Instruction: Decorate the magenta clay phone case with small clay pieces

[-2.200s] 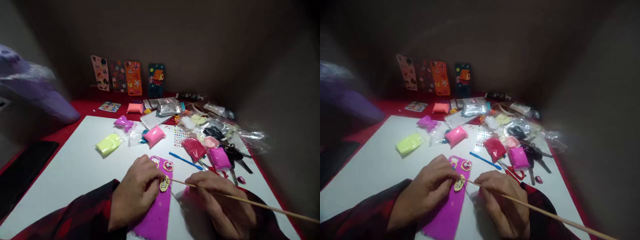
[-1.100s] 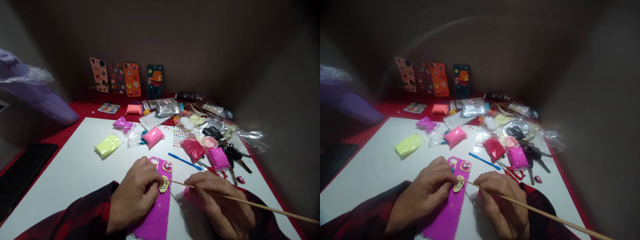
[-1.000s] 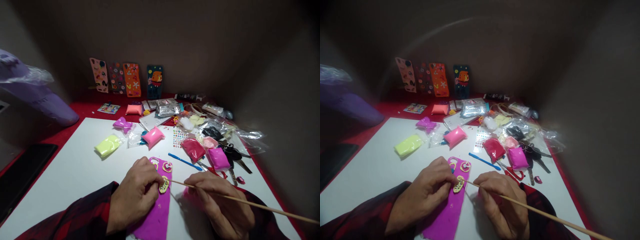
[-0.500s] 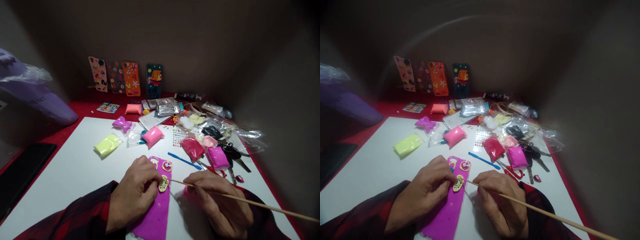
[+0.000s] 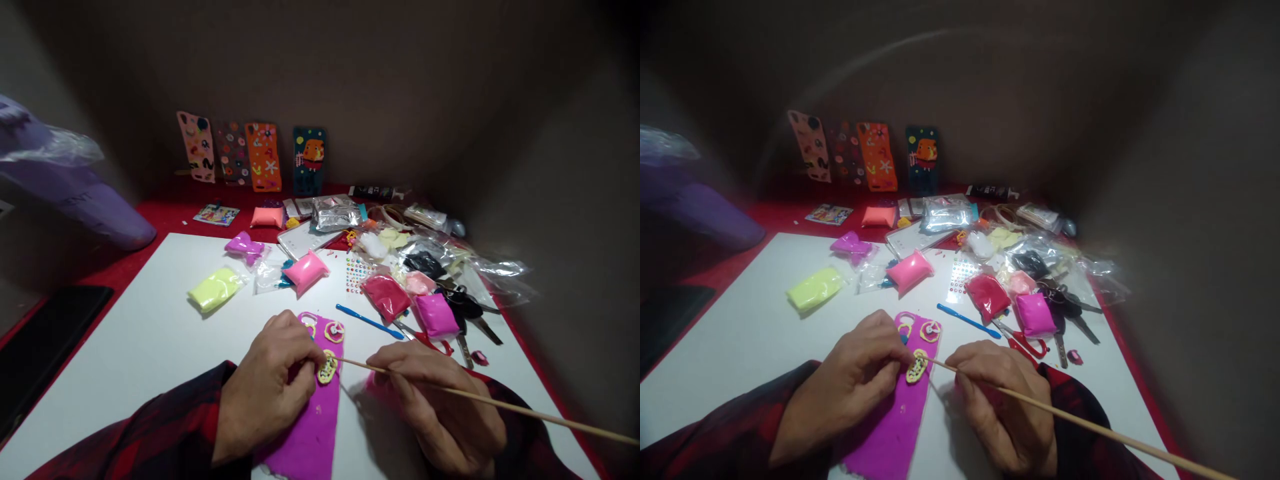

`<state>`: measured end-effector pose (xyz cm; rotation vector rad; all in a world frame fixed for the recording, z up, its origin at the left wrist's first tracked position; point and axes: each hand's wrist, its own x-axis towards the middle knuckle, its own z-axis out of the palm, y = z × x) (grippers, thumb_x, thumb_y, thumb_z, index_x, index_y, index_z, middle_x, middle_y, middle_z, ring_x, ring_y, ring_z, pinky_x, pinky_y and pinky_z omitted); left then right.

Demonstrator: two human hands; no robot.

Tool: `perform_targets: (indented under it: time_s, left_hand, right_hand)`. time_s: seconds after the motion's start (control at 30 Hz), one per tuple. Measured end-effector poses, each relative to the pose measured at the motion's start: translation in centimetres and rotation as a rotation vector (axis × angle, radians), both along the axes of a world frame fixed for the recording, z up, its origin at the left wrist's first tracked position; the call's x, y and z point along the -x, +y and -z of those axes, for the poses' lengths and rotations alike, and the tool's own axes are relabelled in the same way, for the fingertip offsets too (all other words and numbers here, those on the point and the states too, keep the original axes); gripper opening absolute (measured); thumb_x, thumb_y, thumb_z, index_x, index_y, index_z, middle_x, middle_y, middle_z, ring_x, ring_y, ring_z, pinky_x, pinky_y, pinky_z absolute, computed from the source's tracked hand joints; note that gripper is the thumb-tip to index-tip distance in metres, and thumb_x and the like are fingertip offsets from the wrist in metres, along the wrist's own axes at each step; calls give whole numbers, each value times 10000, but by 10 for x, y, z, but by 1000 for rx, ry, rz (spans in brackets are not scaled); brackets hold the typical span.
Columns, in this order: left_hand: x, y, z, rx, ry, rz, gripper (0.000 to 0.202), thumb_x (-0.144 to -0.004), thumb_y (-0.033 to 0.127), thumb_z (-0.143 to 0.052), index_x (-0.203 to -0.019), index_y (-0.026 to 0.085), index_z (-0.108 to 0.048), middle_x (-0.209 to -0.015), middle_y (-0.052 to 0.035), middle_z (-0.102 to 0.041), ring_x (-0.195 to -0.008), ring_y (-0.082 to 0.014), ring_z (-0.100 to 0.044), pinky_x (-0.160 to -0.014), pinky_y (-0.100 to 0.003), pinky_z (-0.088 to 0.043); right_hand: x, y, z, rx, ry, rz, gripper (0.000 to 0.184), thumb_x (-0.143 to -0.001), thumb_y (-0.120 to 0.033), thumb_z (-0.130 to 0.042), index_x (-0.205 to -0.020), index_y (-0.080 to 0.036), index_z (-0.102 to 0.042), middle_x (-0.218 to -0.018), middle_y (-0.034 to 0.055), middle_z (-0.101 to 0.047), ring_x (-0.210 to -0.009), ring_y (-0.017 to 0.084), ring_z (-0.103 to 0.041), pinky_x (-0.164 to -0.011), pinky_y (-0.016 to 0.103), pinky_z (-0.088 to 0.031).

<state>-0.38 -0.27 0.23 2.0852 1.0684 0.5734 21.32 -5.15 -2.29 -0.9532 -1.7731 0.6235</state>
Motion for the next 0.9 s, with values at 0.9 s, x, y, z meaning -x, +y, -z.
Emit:
perform_targets:
  time_s: [0.9]
  left_hand:
    - [2, 1, 0, 95, -86, -155, 166, -875, 218, -474, -864, 196, -637, -821, -33, -569, -808, -165, -538, -721, -303, -433]
  right_hand:
    - [6, 2, -8, -112, 32, 102, 330, -781, 9, -524, -1039, -191, -572, -898, 71, -663, -836, 193, -648, -667, 327, -564]
